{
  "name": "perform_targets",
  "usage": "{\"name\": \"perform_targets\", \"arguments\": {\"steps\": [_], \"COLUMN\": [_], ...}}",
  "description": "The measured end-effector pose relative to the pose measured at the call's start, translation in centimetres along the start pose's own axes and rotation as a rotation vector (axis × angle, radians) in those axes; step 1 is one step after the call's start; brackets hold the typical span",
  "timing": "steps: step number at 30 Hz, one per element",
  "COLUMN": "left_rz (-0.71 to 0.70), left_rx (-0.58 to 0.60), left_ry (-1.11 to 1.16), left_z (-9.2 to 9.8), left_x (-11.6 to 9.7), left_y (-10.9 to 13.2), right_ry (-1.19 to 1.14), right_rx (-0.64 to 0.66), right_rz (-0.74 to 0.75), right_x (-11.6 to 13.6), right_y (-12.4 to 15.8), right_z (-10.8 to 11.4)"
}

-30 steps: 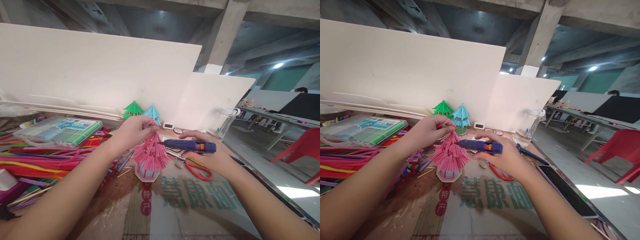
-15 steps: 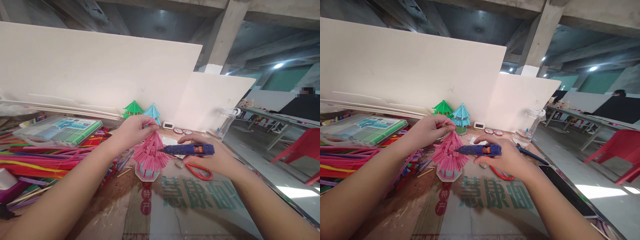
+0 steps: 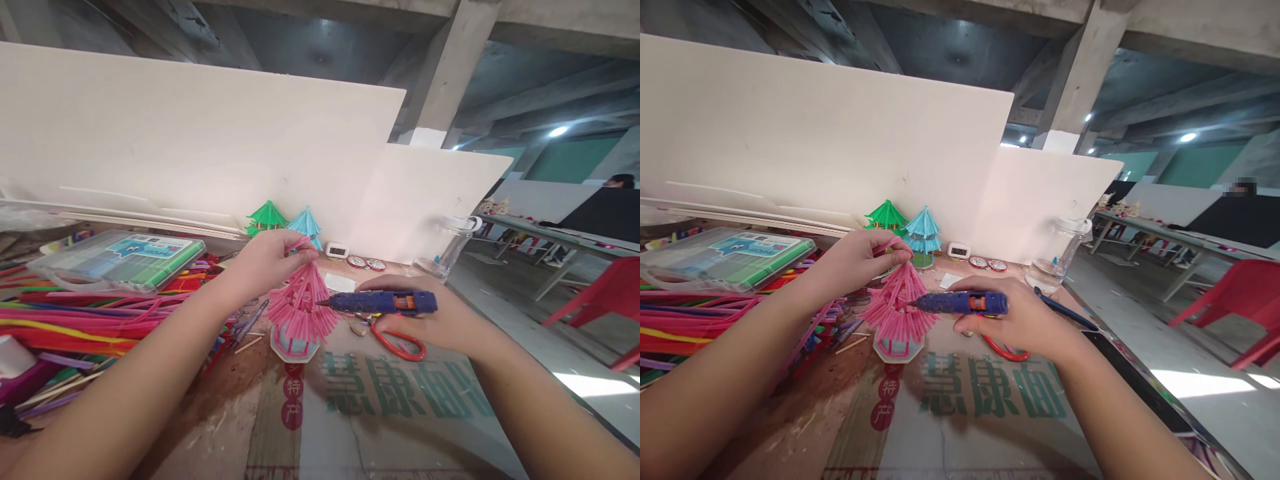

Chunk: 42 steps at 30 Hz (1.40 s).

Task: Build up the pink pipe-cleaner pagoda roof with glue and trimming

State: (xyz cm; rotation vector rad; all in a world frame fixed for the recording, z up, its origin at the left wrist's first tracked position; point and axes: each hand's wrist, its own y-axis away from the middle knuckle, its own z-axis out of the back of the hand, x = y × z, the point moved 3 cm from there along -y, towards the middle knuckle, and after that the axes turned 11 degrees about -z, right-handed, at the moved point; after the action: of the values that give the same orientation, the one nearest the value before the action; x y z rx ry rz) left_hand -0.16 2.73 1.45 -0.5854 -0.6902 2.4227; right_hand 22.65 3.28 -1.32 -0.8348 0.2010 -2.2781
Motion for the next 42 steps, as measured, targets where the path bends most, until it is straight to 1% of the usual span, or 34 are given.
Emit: {"name": "perform_targets", "arguments": {"steps": [3,6,17,21,30,35,42], "left_rz": [-0.005,0.001,0.003,-0.003,-0.002,-0.008,-0.011], "left_rx": [0.001,0.003,0.000,-0.002,0.001,-0.002,-0.001], "left_ry": [0.000,-0.004,0.007,0.009,0.002,-0.003,-0.011], "left_z": [0.03,0.03,0.05,-0.02,-0.02,0.04,0.01], "left_x": [0.03,0.04,-0.08,0.01,-0.08,-0.17,-0.14], "left_y": [-0.02,0.00,0.10,0.04,0.08,0.03,0.05], "right_ry": [-0.021,-0.030,-0.087,-0.062,-0.002,0.023,0.075], "right_rx": [0.008,-0.012,-0.093,-0.081,-0.053,-0.022,0.016], "right_rz": [-0.008,-0.001,0.104,0.058,0.043,-0.015,-0.046], "right_x": [-0.13,-0.15,-0.04,0.06,-0.31,-0.33,-0.18], "right_y": [0.01,0.00,-0.09,-0.19,-0.19,-0.16,-0.05], "right_z": [0.03,-0.04,-0.07,-0.18,-0.35,-0.32,-0.44]}}
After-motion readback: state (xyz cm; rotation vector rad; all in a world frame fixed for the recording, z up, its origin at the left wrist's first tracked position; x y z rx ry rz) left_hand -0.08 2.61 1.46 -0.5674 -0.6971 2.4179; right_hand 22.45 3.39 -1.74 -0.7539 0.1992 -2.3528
